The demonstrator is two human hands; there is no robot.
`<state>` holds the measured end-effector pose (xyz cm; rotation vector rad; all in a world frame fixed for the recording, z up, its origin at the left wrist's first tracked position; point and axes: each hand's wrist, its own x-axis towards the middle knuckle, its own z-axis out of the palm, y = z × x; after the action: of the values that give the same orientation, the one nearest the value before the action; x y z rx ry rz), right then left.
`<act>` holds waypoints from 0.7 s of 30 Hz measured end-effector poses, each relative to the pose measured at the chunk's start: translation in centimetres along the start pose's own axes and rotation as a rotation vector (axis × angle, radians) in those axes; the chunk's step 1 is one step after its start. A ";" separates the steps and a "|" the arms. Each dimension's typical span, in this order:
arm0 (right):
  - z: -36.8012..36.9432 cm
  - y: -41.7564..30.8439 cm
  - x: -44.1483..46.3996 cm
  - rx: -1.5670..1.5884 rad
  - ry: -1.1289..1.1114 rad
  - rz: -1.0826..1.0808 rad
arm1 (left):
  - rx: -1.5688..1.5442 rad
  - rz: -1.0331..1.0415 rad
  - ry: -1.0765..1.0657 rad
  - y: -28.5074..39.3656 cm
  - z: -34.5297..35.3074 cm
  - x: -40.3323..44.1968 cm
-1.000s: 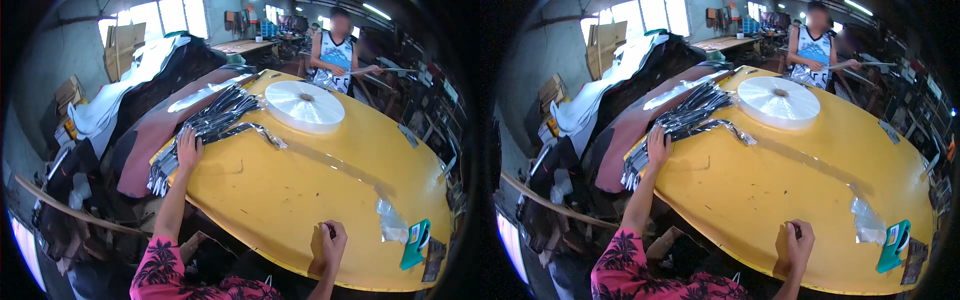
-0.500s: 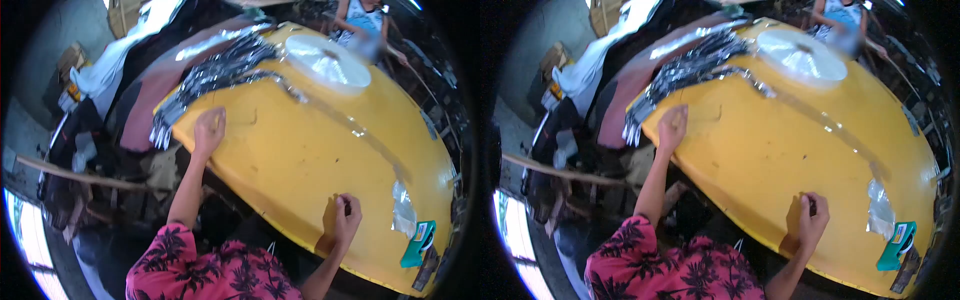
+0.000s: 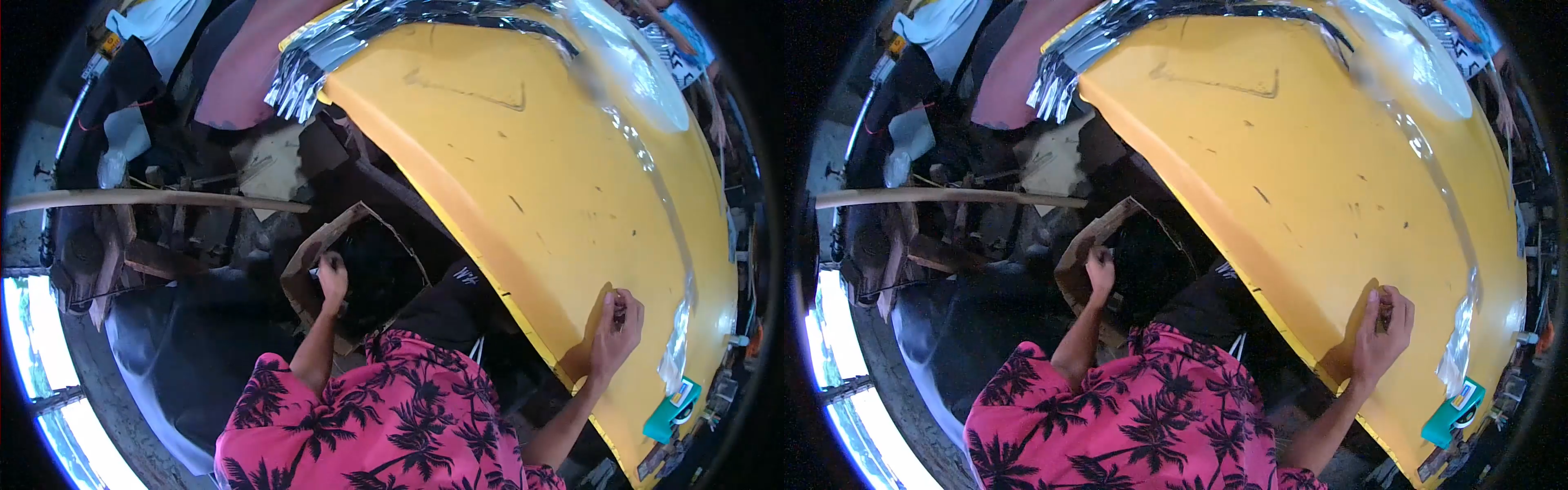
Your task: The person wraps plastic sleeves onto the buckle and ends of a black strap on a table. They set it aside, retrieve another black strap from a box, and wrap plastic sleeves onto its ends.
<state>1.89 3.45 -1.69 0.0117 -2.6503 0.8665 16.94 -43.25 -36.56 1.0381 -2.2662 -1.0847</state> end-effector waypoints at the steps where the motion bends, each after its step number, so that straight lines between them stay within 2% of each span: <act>1: 0.3 0.2 0.0 -0.114 0.025 -0.107 | 0.061 -0.097 -0.068 -3.6 1.1 -1.9; 2: 0.4 0.3 -0.1 -0.228 0.049 -0.214 | 0.057 -0.231 -0.184 -3.7 0.8 -3.8; 4: 0.5 0.5 0.0 -0.236 0.043 -0.191 | 0.091 -0.230 -0.226 -12.4 3.9 -6.5; 7: 0.4 0.6 0.1 -0.259 0.025 -0.166 | 0.243 -0.417 -0.467 -18.3 9.8 -9.8; 9: 0.5 0.6 0.2 -0.279 0.017 -0.149 | 0.340 -0.510 -0.634 -21.4 13.6 -11.0; 10: 0.9 0.3 0.1 -0.296 0.031 -0.135 | 0.338 -0.493 -0.654 -18.2 13.4 -11.0; 12: 0.9 -0.2 0.0 -0.203 0.052 -0.162 | 0.402 -0.198 -0.554 -11.9 11.0 -7.9; 13: 0.8 -0.3 0.2 -0.236 0.064 -0.169 | 0.505 0.072 -0.630 -11.5 12.8 -6.8; 14: 0.6 -0.5 0.1 -0.270 0.064 -0.178 | 0.598 0.344 -0.679 -13.7 13.1 -6.2; 15: 0.4 -1.3 0.0 -0.281 0.062 -0.157 | 0.553 0.398 -0.690 -20.8 16.0 -7.9; 16: 0.6 -1.9 0.2 -0.269 0.046 -0.144 | -0.139 -0.043 -0.551 -23.7 19.4 -6.3; 17: 0.7 -1.6 0.2 -0.270 0.051 -0.153 | 0.058 -0.193 -0.371 -20.9 18.4 -6.3; 19: 0.4 -1.5 0.0 -0.280 0.057 -0.148 | 0.296 -0.301 -0.500 -20.0 19.3 -4.3; 21: 0.2 -1.4 0.2 -0.292 0.053 -0.134 | 0.453 -0.681 -0.598 -15.5 17.9 -3.0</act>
<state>1.74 2.22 -1.00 0.0904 -2.6644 0.4270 14.36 -38.82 -59.83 1.9944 -2.7903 -1.2875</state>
